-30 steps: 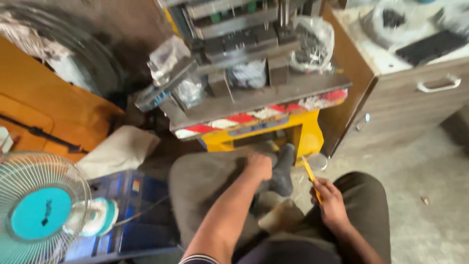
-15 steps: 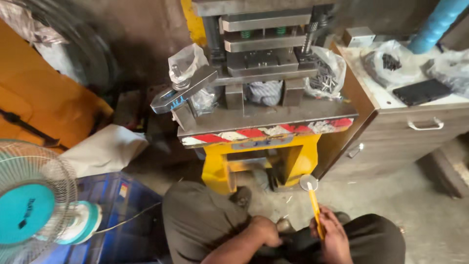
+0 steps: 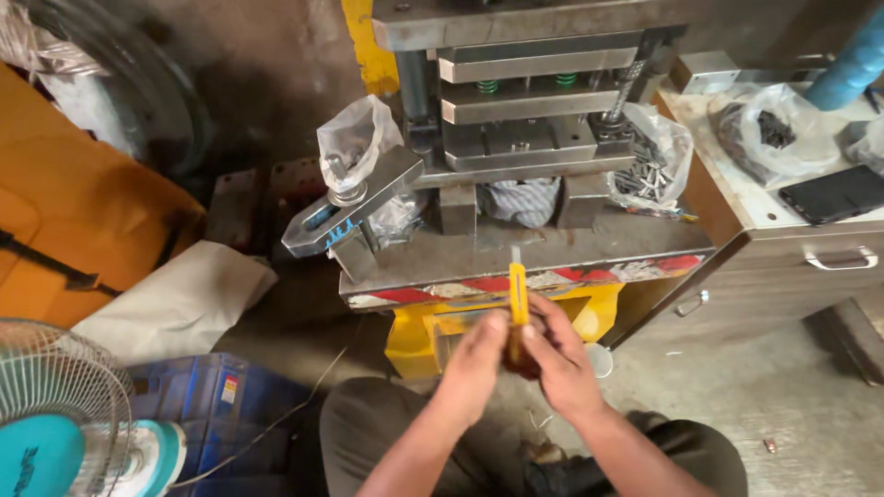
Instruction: The person sits in front of a manual press machine and repeatedly places small metal pieces into the press, then uses a yellow utility knife to push or adjust the pieces before operating the press. The person continues this cycle, handling each piece individually and occasionally clearing debris from the machine surface.
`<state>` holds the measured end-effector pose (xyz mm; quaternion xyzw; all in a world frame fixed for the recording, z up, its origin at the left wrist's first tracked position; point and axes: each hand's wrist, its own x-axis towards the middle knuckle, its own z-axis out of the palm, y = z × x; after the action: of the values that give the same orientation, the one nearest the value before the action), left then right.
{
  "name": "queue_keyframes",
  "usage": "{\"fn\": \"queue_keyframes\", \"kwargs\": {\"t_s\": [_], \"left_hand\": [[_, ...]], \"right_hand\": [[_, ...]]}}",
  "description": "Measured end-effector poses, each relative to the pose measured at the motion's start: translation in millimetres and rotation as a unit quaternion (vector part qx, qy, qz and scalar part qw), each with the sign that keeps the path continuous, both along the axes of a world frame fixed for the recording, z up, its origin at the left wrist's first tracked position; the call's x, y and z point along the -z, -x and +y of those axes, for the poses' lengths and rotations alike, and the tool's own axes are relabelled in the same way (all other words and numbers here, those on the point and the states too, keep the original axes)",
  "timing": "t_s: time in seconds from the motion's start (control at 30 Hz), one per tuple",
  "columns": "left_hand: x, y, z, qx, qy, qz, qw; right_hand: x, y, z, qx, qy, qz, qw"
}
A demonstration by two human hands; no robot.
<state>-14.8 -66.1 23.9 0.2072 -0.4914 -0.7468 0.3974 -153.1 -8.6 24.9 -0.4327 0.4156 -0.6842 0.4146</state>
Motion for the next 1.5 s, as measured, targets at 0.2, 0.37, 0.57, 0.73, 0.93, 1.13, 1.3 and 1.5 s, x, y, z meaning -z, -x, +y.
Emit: {"fn": "queue_keyframes", "kwargs": {"t_s": [0.2,0.37,0.57,0.73,0.93,1.13,1.3,1.5], "left_hand": [[-20,-18,-44,-0.070,-0.143,0.029,0.987],[-71,-31,-91,-0.271,0.280,-0.175,0.904],[-149,-18,-133,-0.324,0.382,-0.317,0.805],[-180,3,-156,-0.340,0.458,-0.374,0.732],[-185,19,-183,-0.319,0.476,-0.423,0.702],[-189,27,-199,-0.293,0.515,-0.440,0.675],[-182,32,-210,-0.294,0.480,-0.433,0.704],[-155,38,-217,-0.284,0.259,-0.365,0.848]], "right_hand": [[-21,2,-50,0.056,0.069,0.277,0.957],[-37,87,-96,0.161,0.045,0.325,0.931],[-22,137,-116,0.126,-0.047,0.093,0.987],[-20,135,-115,0.121,-0.021,0.176,0.977],[-20,143,-118,0.108,-0.066,0.151,0.980],[-13,149,-122,0.095,-0.022,0.123,0.988],[-12,149,-123,0.096,-0.025,0.111,0.989],[-11,148,-124,0.113,-0.030,0.119,0.986]]}}
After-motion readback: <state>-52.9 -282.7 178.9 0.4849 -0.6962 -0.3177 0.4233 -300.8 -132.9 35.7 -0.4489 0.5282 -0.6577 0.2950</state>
